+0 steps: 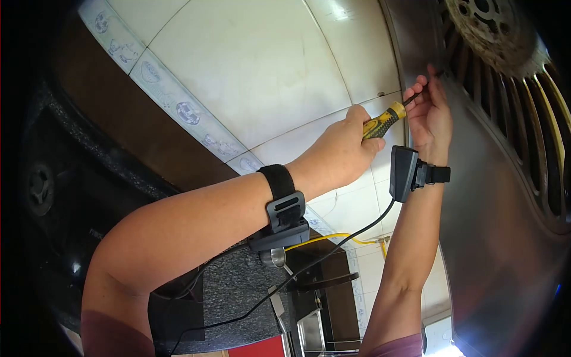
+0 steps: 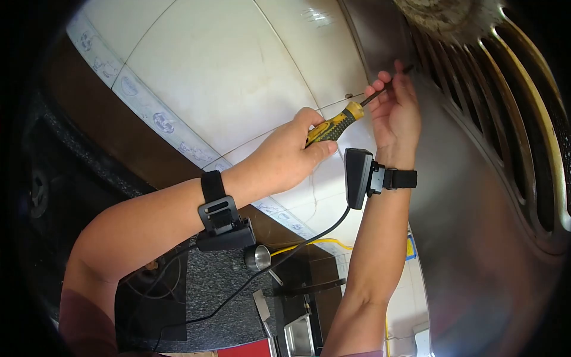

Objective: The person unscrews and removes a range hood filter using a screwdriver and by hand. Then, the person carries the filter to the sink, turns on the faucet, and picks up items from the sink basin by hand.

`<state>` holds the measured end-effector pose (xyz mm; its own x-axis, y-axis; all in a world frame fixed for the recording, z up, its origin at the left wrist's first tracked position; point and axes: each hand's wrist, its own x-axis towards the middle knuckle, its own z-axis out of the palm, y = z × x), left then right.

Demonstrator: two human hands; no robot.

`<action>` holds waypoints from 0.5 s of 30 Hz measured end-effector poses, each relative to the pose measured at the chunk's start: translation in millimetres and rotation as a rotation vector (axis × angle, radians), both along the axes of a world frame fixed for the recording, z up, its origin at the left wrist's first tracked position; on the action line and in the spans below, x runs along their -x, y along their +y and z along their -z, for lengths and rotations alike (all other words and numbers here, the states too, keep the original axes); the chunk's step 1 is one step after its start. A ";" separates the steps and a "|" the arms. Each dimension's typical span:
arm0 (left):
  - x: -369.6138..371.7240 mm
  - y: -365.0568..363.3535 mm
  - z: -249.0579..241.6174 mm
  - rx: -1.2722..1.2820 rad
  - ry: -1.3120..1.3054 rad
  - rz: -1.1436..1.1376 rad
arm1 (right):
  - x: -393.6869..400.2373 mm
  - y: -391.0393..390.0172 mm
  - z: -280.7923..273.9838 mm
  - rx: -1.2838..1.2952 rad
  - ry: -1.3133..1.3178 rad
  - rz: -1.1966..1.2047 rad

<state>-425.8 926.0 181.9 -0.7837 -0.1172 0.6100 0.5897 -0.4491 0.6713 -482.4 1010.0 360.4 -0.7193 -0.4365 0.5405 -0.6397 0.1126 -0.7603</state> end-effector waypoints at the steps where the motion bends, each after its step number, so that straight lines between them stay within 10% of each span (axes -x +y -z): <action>1: 0.6 0.4 0.4 0.001 0.001 0.000 | -0.5 -0.1 0.2 0.001 0.006 0.003; 15: 0.3 3.7 0.5 0.010 0.012 0.022 | -6.5 3.1 0.0 0.003 0.048 0.027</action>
